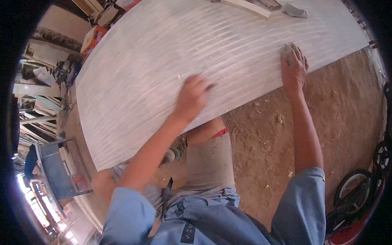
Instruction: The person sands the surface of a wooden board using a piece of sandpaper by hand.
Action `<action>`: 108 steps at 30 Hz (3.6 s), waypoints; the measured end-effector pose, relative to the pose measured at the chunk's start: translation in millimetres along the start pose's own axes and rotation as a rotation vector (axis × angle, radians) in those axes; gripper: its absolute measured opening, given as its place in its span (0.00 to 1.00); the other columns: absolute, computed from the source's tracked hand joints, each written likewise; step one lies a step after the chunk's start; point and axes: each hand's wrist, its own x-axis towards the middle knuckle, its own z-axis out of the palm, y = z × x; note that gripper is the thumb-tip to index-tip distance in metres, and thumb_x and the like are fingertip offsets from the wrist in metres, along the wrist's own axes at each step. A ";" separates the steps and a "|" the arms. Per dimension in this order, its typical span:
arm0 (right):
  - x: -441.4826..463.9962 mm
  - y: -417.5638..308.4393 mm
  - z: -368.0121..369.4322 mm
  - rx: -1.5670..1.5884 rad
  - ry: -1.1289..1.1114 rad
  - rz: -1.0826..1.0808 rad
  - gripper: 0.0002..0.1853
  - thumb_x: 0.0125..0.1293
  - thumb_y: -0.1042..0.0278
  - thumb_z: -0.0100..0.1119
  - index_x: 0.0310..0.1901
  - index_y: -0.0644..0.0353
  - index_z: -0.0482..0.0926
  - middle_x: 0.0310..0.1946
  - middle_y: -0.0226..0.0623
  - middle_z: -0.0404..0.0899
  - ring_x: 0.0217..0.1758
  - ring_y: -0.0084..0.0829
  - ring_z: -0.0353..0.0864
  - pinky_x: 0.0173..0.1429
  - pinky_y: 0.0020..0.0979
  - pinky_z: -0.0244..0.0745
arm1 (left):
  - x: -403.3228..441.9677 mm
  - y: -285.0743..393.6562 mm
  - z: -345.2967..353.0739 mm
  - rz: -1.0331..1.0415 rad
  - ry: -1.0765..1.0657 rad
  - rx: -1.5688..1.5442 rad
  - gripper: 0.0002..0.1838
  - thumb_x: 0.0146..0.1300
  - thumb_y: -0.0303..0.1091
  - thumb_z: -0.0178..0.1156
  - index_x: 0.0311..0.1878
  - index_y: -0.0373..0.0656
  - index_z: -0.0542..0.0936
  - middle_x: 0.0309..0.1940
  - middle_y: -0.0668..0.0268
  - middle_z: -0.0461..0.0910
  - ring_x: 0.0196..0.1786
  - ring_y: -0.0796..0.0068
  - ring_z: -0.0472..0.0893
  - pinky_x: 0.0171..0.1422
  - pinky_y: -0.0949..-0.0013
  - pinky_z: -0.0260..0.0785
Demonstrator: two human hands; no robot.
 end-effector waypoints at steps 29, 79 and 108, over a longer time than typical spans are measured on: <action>1.4 -6.1 2.6 0.061 0.052 0.007 0.23 0.71 0.53 0.54 0.64 0.50 0.76 0.68 0.34 0.71 0.73 0.37 0.66 0.77 0.43 0.54 | -113.3 -17.8 -101.7 -0.172 -0.183 0.148 0.16 0.50 0.18 0.63 0.44 0.38 0.81 0.40 0.57 0.78 0.45 0.52 0.77 0.51 0.55 0.69; -0.4 -5.7 -0.4 0.074 0.064 0.055 0.20 0.71 0.58 0.55 0.61 0.53 0.77 0.66 0.30 0.73 0.71 0.36 0.68 0.75 0.40 0.57 | -30.6 15.8 -11.9 -0.050 -0.064 0.089 0.12 0.55 0.23 0.60 0.44 0.40 0.81 0.40 0.58 0.78 0.47 0.54 0.76 0.53 0.55 0.68; 0.0 -11.0 -5.6 0.081 0.032 0.062 0.20 0.71 0.58 0.55 0.62 0.51 0.77 0.66 0.34 0.73 0.71 0.38 0.69 0.75 0.41 0.58 | -43.8 20.6 -18.1 -0.106 -0.164 0.075 0.12 0.54 0.24 0.62 0.43 0.42 0.83 0.38 0.58 0.77 0.46 0.55 0.76 0.52 0.55 0.68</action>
